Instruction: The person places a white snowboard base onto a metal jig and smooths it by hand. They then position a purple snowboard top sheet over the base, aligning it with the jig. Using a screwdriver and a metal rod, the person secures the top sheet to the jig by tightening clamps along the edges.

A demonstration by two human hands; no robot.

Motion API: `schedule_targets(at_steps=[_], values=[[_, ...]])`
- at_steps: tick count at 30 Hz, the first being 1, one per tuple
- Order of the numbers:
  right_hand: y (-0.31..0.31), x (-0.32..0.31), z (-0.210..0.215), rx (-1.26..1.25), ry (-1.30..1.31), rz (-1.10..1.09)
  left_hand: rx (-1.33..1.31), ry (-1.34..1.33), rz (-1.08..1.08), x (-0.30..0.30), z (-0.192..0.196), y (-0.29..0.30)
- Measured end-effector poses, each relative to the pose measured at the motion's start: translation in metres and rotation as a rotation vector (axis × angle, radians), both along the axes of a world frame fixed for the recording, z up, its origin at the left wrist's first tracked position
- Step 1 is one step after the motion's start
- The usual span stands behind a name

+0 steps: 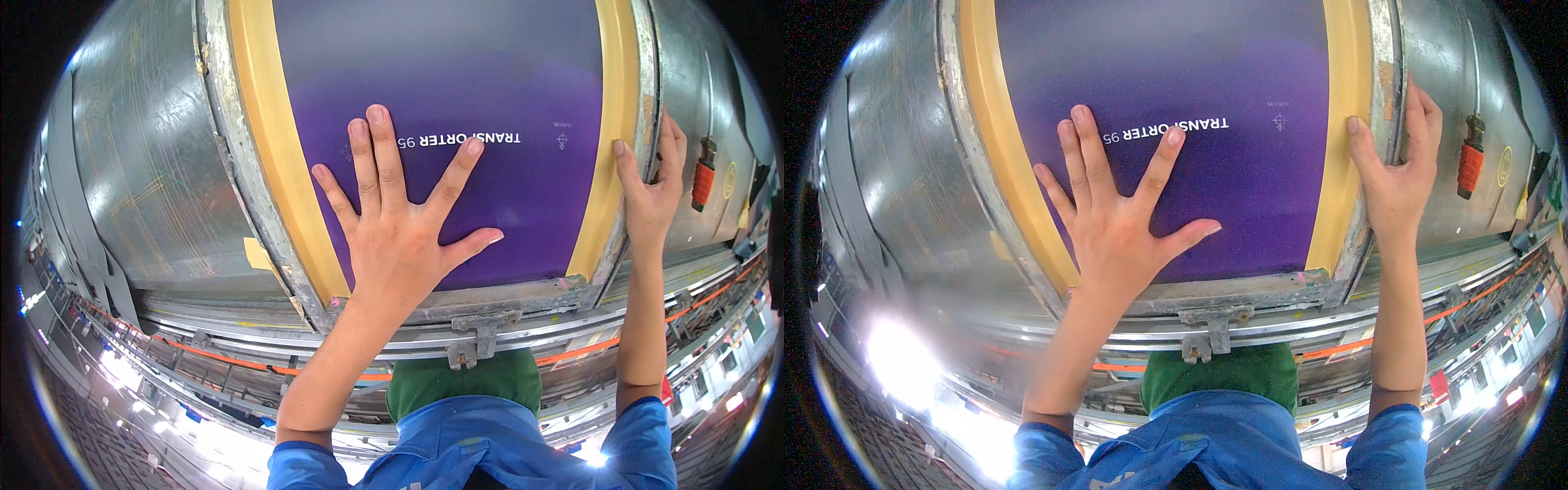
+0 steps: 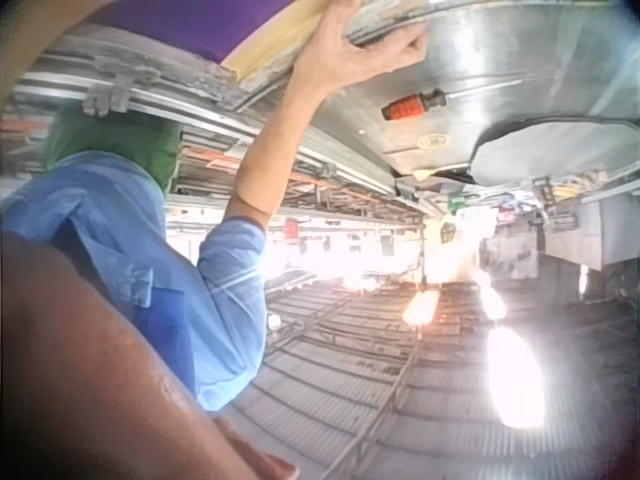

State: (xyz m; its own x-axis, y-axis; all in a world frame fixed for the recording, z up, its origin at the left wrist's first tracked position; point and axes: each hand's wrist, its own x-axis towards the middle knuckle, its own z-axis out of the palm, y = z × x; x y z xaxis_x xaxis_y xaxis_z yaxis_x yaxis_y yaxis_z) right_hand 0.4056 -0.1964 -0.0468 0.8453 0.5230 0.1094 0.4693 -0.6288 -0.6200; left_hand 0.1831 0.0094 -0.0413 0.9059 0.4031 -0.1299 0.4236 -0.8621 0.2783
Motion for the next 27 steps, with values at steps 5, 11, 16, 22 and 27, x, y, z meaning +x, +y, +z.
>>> schedule_targets(at_steps=[5,11,16,22,27], values=[[0.0002,0.0021,0.0031,0.023,0.055,-0.013,0.008,0.011,-0.007,0.0003,-0.0006,-0.0001],[0.0031,0.0013,0.0057,0.031,0.074,-0.019,0.016,0.015,-0.014,0.0004,0.0003,0.0007],[0.0047,0.0008,0.0057,0.092,0.099,-0.012,0.025,0.02,-0.015,0.0015,0.0008,-0.0004],[0.0043,0.0019,0.0025,0.056,0.055,0.011,0.043,0.003,-0.036,0.0005,-0.0034,0.0003],[0.0039,0.0014,0.0045,0.048,0.026,0.035,0.056,0.02,-0.03,0.0013,0.0014,-0.0005]])
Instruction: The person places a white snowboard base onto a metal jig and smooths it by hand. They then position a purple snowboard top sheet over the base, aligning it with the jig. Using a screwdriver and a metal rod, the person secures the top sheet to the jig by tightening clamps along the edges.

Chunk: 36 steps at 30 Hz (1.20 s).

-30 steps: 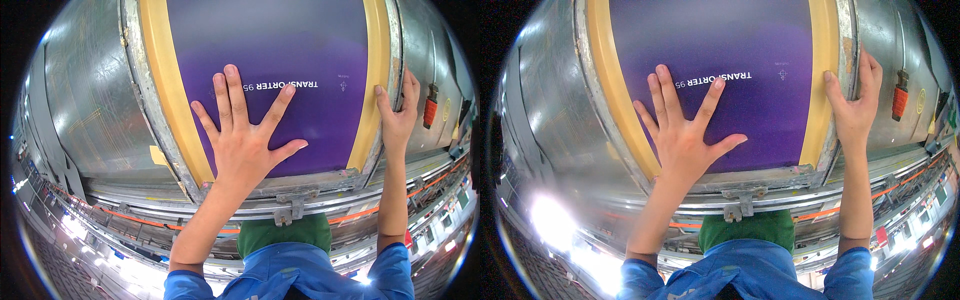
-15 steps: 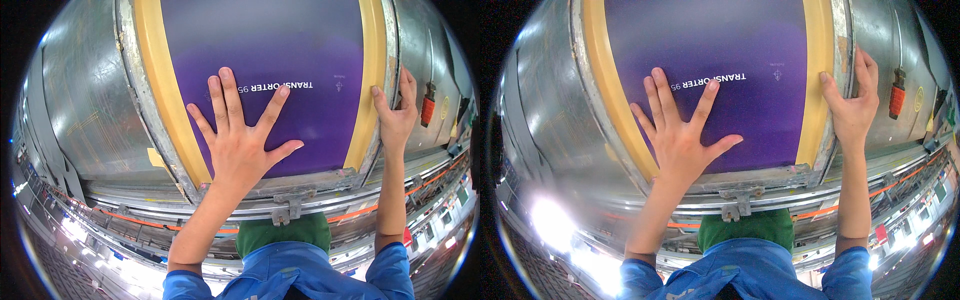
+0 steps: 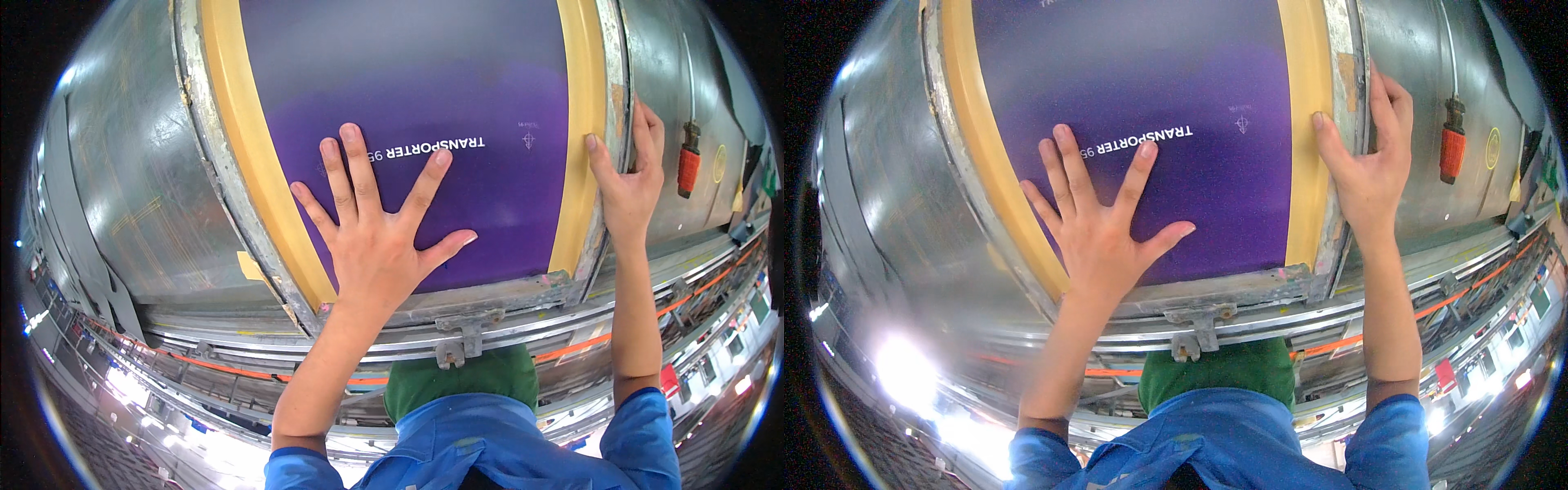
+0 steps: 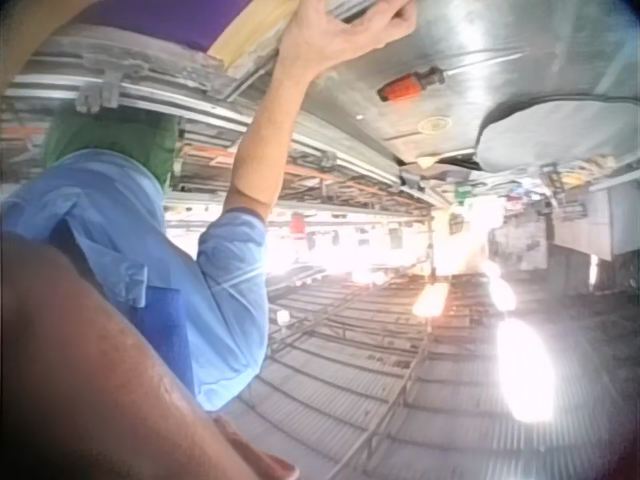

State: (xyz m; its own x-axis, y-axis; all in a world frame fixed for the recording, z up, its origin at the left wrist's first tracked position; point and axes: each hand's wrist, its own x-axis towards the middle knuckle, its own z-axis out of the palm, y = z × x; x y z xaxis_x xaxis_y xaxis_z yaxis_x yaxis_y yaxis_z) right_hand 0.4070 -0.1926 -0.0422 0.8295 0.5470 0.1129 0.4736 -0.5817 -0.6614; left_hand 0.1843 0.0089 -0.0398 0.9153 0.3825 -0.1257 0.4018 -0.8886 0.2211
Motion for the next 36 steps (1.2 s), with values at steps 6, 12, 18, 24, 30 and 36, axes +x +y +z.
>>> schedule_targets(at_steps=[6,12,18,24,30,36], values=[[0.002,0.0,0.001,0.022,0.028,-0.025,0.006,0.005,-0.007,0.0,-0.001,0.001],[0.001,0.0,0.0,0.016,0.017,-0.024,0.011,-0.003,-0.015,0.0,-0.002,0.001],[0.001,-0.004,0.0,-0.154,-0.112,-0.014,0.028,-0.01,-0.022,0.0,-0.003,0.001],[0.019,0.046,0.019,0.256,-0.024,-0.113,0.038,-0.036,-0.004,-0.002,-0.005,-0.002],[0.036,0.052,-0.001,-0.196,-0.19,0.029,0.052,-0.145,-0.022,0.003,-0.003,-0.002],[0.001,-0.048,0.041,-0.018,-0.019,0.267,0.124,-0.244,-0.021,-0.005,-0.014,-0.005]])
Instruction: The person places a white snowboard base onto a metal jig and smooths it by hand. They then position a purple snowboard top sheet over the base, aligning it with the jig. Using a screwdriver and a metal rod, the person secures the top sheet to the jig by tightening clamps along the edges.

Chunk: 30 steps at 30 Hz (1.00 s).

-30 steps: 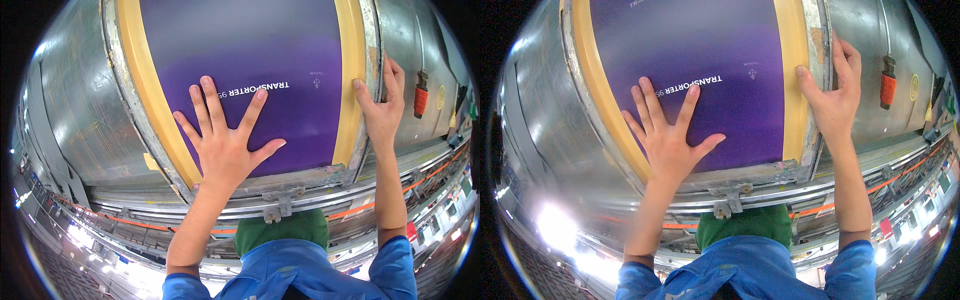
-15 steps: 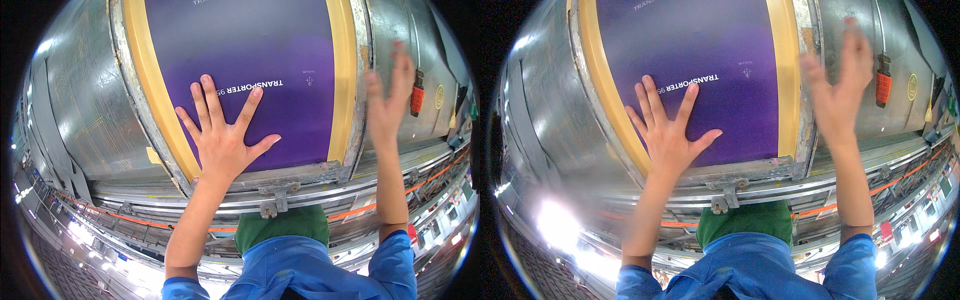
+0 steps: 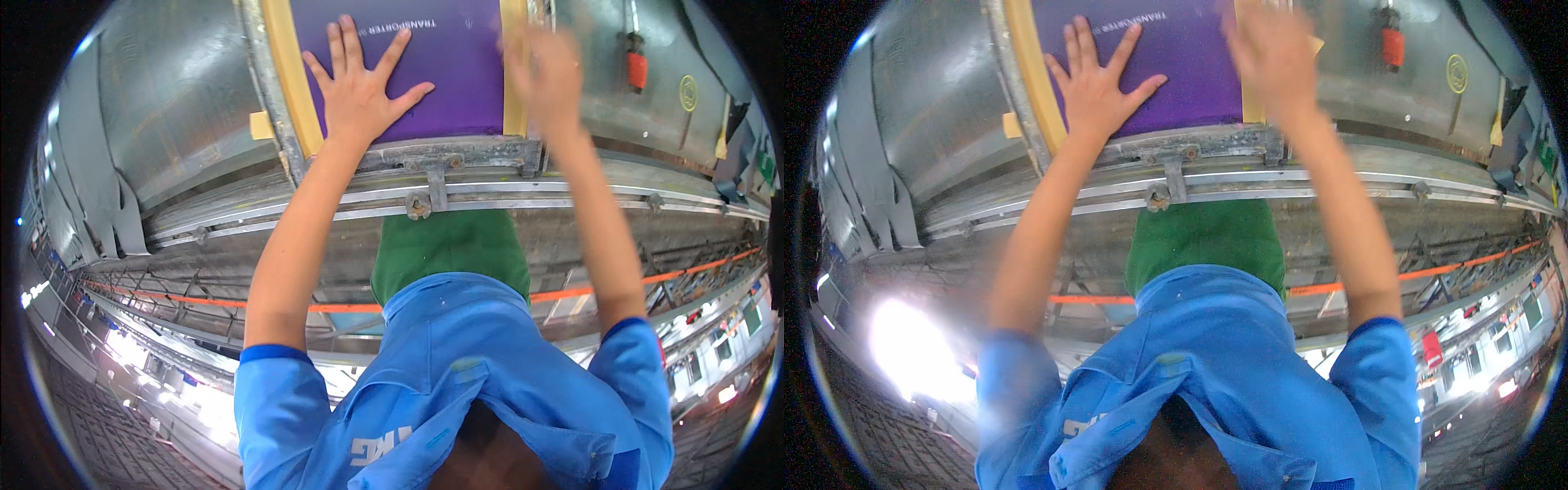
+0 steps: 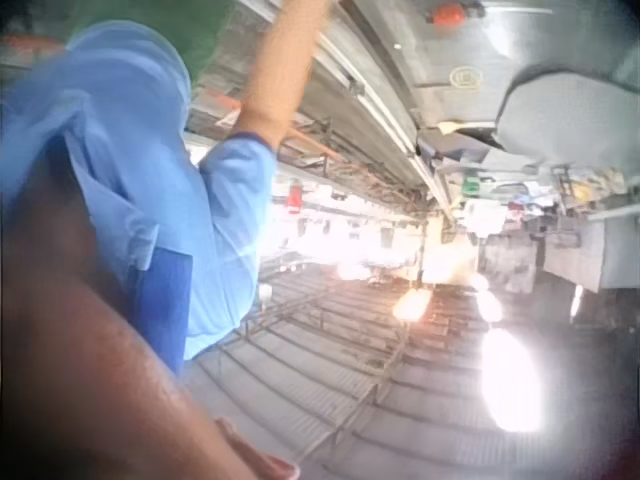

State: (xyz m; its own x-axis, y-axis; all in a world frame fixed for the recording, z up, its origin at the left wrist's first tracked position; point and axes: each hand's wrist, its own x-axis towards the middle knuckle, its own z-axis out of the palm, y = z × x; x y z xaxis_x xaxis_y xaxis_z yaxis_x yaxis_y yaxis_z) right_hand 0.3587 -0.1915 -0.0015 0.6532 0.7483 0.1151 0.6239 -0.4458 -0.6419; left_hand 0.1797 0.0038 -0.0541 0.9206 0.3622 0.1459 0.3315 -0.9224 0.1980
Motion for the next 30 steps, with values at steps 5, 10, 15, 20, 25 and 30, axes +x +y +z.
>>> schedule_targets(at_steps=[5,10,15,20,25,30], values=[[-0.039,-0.101,0.005,-0.02,0.268,0.183,0.009,-0.019,-0.024,-0.007,0.007,0.001],[-0.041,-0.116,-0.021,0.113,0.267,0.125,0.077,-0.02,-0.03,-0.011,0.007,0.001],[-0.042,-0.103,-0.032,0.108,0.27,0.112,-0.564,-0.009,-0.22,-0.037,0.064,-0.025],[-0.039,-0.103,-0.03,0.1,0.261,0.109,-0.458,0.037,-0.228,-0.099,0.077,-0.08],[-0.037,-0.099,-0.033,0.087,0.353,0.116,-0.299,0.061,-0.314,-0.105,0.068,-0.091],[-0.035,-0.095,-0.039,0.073,0.467,0.111,-0.156,0.17,-0.436,-0.105,0.074,-0.082]])
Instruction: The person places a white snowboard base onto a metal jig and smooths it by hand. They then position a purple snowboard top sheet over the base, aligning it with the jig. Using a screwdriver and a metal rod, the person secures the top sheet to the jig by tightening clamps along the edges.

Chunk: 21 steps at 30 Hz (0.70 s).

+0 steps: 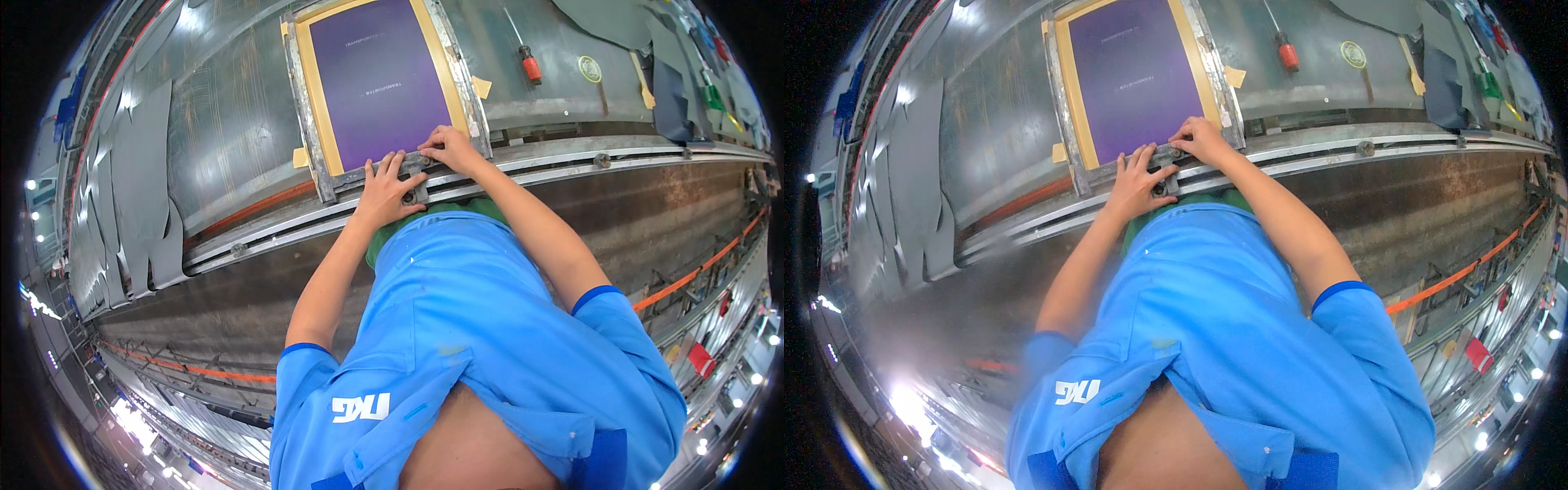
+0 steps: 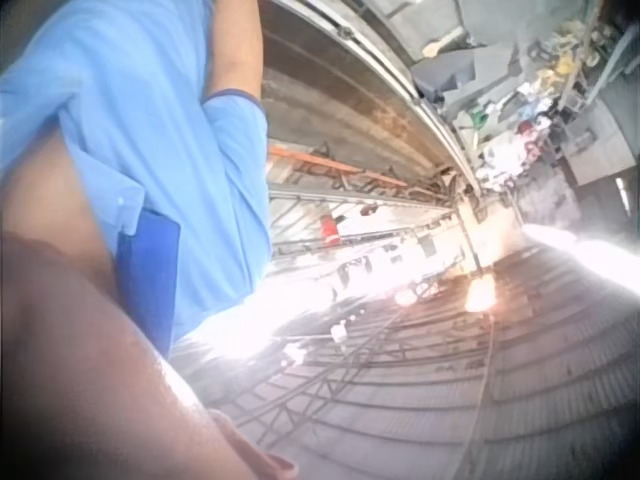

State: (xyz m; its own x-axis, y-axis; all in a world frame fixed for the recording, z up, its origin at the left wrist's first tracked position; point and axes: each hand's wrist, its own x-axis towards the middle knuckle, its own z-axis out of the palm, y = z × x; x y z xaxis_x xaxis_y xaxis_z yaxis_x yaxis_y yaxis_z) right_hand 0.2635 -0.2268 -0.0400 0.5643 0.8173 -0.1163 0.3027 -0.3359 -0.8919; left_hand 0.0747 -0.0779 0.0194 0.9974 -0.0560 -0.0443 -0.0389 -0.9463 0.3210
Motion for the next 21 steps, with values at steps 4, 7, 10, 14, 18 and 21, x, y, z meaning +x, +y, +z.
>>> schedule_targets(at_steps=[4,7,10,14,18,21], values=[[0.0,-0.001,0.003,-0.003,0.025,0.002,0.003,-0.021,0.011,0.0,-0.003,0.0],[-0.002,0.003,0.002,0.052,-0.018,0.012,-0.003,-0.126,0.042,-0.003,-0.006,-0.005],[-0.001,-0.007,0.002,0.032,-0.08,0.006,-0.024,-0.164,0.092,-0.01,-0.016,-0.009],[-0.001,-0.004,0.007,0.032,-0.111,0.018,-0.082,-0.184,0.124,-0.008,-0.023,-0.009],[-0.005,0.0,0.004,0.086,-0.143,0.017,-0.129,-0.208,0.125,-0.002,-0.026,-0.009],[-0.007,-0.003,0.01,0.122,-0.139,0.0,-0.146,-0.181,0.143,-0.006,-0.021,-0.007]])
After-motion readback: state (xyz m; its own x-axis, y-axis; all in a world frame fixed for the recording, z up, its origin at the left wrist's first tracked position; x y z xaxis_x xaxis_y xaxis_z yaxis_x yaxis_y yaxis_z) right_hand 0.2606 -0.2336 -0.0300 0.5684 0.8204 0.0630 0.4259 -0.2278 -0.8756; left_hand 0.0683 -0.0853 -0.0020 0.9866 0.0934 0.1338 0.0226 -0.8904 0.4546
